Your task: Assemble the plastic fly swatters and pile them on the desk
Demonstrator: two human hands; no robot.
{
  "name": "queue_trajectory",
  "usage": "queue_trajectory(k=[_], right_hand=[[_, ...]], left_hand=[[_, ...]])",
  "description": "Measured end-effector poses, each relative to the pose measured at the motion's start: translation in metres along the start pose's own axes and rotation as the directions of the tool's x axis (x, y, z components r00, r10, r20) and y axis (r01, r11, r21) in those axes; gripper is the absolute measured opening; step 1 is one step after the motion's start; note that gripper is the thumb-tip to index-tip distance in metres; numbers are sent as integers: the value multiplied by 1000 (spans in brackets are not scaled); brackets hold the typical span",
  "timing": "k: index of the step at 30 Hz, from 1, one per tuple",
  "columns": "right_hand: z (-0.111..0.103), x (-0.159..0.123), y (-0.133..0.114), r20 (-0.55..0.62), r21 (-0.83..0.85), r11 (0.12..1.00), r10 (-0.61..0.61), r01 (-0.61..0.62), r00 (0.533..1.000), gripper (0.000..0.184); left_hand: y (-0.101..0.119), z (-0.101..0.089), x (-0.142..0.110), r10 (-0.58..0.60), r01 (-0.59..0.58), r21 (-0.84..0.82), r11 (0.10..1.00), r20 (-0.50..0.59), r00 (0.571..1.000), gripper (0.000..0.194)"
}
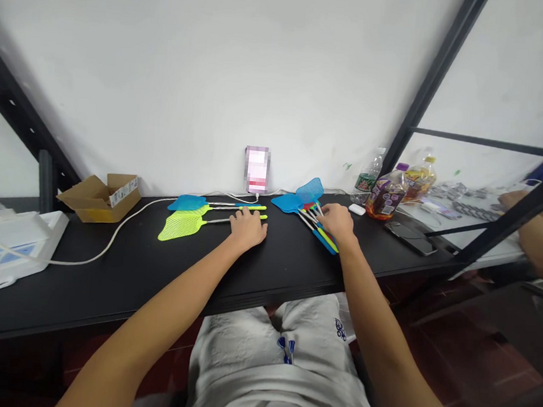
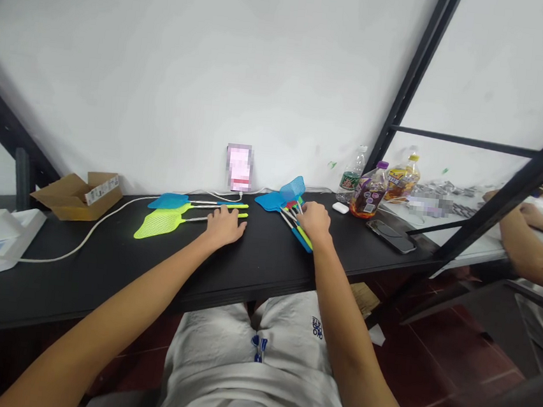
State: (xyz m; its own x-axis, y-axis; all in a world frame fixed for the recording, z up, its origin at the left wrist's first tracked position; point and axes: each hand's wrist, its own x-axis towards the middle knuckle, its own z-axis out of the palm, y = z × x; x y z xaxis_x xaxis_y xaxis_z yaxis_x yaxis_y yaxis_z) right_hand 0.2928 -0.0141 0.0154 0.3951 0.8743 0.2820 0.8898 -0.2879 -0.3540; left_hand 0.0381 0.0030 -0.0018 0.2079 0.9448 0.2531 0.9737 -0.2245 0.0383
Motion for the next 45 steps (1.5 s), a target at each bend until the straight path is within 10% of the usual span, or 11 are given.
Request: queue_trajectory(k=[18,27,36,45], right_hand=[[-6,0,2,-126,-11,1000,23,-25,992,30],[3,0,0,26,-63,998,16,-15,1000,27],[9,-12,-15,135,-202,976,-53,80,989,87],[17,-16,-26,72,-262,965,-5,24,997,49]], left_hand=[[4,1,2,-10,11,-15,1000,57,998,57],[3,-1,2,10,-9,-18,1000,76,997,58],[3,-1,1,8,-7,-17,1000,67,998,57],[4,-2,1,16,-15,-15,1000,67,998,57]])
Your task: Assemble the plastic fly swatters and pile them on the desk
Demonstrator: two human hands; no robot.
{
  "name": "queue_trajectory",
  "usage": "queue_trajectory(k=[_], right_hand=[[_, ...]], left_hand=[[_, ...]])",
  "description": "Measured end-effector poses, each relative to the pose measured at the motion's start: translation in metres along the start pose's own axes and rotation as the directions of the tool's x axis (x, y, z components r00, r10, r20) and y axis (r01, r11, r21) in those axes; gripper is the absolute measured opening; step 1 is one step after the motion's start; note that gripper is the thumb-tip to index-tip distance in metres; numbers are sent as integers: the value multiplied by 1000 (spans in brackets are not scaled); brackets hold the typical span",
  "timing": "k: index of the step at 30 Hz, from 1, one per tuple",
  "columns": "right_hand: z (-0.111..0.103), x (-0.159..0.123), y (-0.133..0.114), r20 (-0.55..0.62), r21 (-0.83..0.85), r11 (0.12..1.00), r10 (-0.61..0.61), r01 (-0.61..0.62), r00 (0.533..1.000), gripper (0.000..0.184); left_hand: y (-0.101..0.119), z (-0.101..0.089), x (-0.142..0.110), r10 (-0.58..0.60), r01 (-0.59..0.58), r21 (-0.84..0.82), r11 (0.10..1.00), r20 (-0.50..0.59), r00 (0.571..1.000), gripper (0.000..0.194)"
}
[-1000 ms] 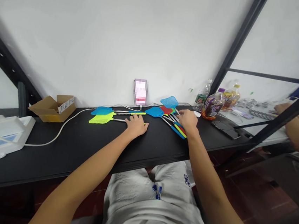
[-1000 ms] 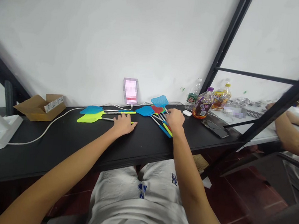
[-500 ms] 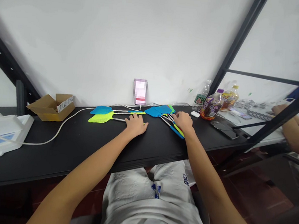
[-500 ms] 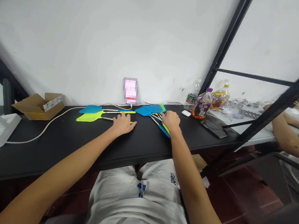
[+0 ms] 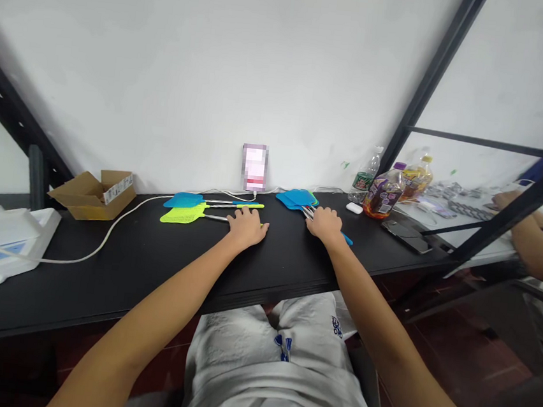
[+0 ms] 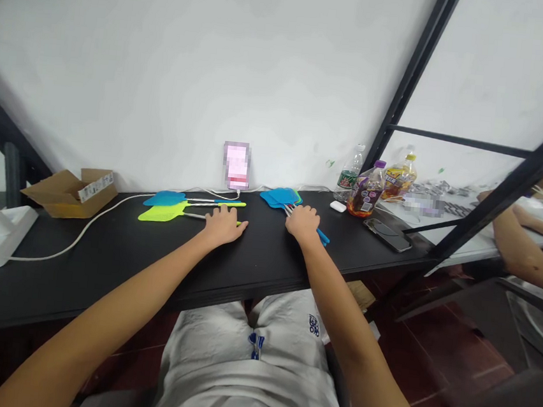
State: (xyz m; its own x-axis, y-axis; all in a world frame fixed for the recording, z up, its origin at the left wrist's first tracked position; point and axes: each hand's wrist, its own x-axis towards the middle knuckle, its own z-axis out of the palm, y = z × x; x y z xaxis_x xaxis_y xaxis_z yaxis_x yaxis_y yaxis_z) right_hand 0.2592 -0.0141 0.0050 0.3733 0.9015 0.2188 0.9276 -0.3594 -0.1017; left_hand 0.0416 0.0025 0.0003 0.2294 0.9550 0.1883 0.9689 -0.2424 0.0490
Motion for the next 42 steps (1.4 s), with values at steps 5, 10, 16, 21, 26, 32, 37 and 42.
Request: queue_trajectory(k=[5,10,16,21,26,32,37,42], right_hand=[[6,2,-4,-32,-1,1000,25,-25,999,43],[11,3,-6,-71,-1,999,34,-34,997,44],[11,-2,-10,-170,-2,1000,3,-4,985,47],[10,-8,-14,-231,-18,999,-40,37,972,43],[6,-12,-20,-280,-33,996,-85,79,956,43],[-1,-18,-35,-389,-3,955,-273,296,880,41],[-2,-20,-40,-378,3,891,-419,454,825,45],[-1,-23,-42,-323,-28,795,-580,606,747,47]], left_hand=[[0,-2,-1,1,-1,-1,1000,3,1000,56],[1,-3,-3,4,-4,4,1000,-7,1000,53],[4,-4,-6,27,-27,-6,1000,5,1000,57],[5,-6,-7,52,-52,-13,999,11,999,56],[11,-8,-11,156,-159,-34,987,-71,985,54],[26,-10,-26,325,-333,-67,941,-102,940,51],[35,-17,-40,630,-634,-125,763,-81,773,45],[39,-21,-57,791,-815,-97,571,-201,578,39]])
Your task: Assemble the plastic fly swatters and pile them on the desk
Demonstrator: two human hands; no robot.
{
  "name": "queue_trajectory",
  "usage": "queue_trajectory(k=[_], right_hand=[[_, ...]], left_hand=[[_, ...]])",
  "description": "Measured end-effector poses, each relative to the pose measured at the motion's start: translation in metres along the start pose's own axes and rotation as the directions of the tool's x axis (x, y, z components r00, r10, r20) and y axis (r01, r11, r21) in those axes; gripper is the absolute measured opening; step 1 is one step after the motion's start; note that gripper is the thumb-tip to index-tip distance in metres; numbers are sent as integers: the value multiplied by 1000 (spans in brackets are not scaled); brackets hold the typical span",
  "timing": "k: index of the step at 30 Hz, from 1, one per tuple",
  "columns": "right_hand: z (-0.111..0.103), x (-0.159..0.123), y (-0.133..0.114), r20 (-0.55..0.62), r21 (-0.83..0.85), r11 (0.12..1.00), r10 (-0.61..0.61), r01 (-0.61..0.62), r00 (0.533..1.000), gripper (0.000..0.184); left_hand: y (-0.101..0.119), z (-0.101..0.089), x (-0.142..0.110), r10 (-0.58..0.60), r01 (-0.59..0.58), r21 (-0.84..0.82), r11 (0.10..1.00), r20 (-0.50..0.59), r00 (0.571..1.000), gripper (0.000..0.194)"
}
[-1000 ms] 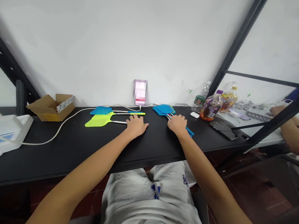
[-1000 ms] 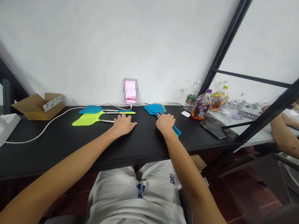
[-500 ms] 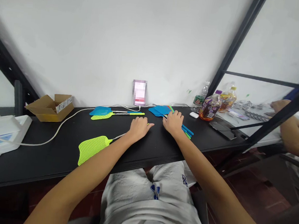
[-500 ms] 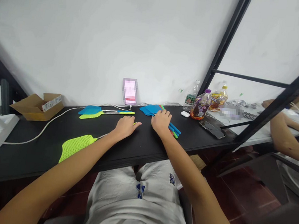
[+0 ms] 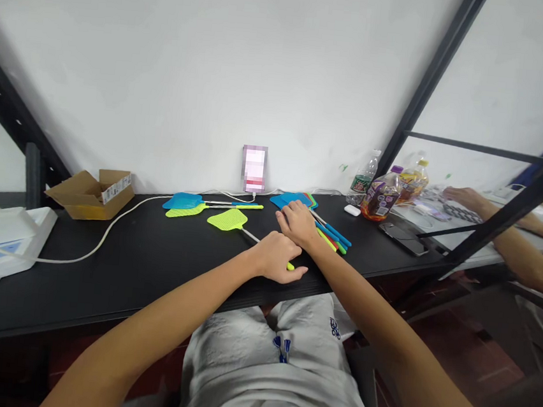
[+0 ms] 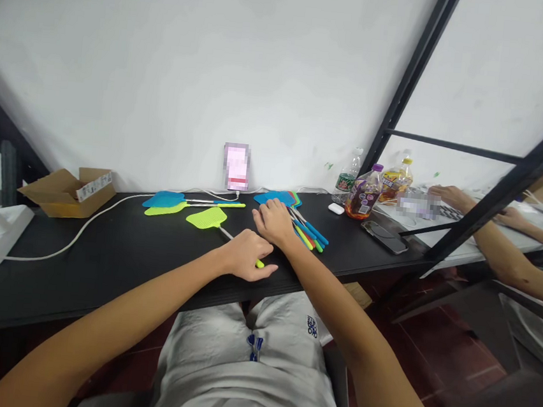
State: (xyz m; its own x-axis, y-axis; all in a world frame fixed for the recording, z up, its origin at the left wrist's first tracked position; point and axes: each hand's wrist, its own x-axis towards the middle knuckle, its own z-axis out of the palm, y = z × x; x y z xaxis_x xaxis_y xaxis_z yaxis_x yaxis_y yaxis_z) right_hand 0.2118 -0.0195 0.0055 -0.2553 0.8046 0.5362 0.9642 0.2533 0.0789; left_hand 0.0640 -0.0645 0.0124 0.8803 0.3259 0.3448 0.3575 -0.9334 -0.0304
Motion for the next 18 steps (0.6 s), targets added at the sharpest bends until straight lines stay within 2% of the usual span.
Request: queue_trajectory(k=[2,4,6,9,11,13,16,18], right_hand=[[2,0,-1,22,28,999,-41,40,999,47],[5,0,-2,44,63,997,-52,49,998,47],[9,0,-1,60,92,995,-40,35,997,49],[12,0,0,65,111,994,-20,13,998,60],[12,0,1,55,118,993,-22,16,998,63],[12,-1,1,35,137,990,-26,21,999,63],[11,-2,3,-2,225,974,-16,16,1000,60],[11,-2,5,2,358,933,-19,18,1000,58]], left_hand=[[6,3,-2,128,-126,26,992,-76,989,35],[10,9,-3,249,-242,64,968,-142,958,32],[13,14,-2,356,-340,111,934,-204,912,29],[15,19,-1,486,-452,177,874,-305,819,27],[17,18,-1,537,-490,220,844,-356,765,28],[18,17,-1,570,-507,260,822,-382,728,28],[21,15,-1,612,-533,302,791,-389,688,30],[22,15,-1,635,-552,314,773,-387,669,31]])
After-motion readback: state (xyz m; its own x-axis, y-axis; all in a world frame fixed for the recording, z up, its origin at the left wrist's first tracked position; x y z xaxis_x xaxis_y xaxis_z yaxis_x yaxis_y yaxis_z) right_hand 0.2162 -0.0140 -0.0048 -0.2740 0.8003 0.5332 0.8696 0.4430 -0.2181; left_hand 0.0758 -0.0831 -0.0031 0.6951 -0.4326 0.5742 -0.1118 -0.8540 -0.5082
